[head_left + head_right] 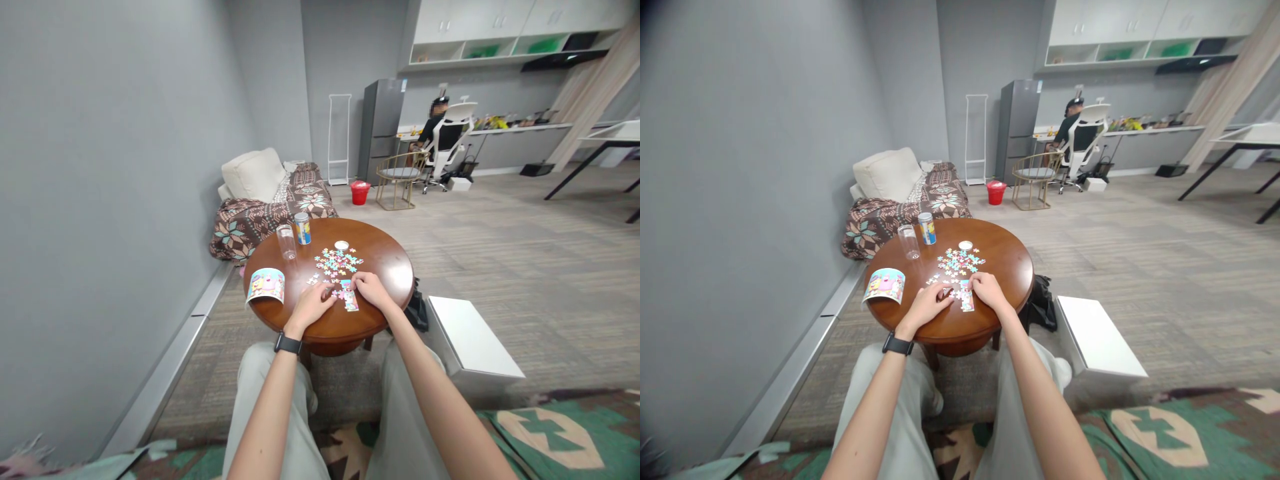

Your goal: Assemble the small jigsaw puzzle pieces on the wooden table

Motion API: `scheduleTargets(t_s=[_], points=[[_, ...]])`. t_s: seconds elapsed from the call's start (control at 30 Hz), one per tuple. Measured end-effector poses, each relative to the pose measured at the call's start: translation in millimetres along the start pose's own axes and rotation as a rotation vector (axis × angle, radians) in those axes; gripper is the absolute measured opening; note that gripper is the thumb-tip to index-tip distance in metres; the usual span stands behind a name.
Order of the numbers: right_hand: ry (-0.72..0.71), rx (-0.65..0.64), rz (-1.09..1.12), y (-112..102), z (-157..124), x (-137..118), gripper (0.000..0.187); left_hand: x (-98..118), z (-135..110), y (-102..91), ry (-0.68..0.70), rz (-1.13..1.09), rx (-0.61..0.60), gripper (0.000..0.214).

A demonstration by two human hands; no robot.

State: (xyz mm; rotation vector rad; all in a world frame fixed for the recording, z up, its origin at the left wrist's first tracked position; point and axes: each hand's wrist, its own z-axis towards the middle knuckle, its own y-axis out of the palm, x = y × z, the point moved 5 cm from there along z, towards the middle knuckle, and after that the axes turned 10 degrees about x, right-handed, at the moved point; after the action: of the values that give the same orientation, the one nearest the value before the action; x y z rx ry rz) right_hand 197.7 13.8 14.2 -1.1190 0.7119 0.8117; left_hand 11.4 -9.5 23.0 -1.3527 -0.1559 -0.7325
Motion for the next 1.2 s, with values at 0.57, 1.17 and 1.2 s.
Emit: scheduleTargets(t_s=[0.57, 1.17, 1.2], points=[[-0.003, 0.031, 0.049, 1.9, 3.5, 9.3, 0.026, -4.1, 0.5, -0.6, -0.009, -0.075, 0.063, 0.013], [0.016, 0.022, 0.058, 2.0, 4.4, 12.9, 0.026, -1.7, -1.2, -1.8, 0.007, -0.054, 0.055, 0.013], [0.017, 0.025, 0.06, 2.0, 4.4, 12.9, 0.026, -1.7, -1.1, -1.6, 0.008, -0.055, 0.056, 0.013]])
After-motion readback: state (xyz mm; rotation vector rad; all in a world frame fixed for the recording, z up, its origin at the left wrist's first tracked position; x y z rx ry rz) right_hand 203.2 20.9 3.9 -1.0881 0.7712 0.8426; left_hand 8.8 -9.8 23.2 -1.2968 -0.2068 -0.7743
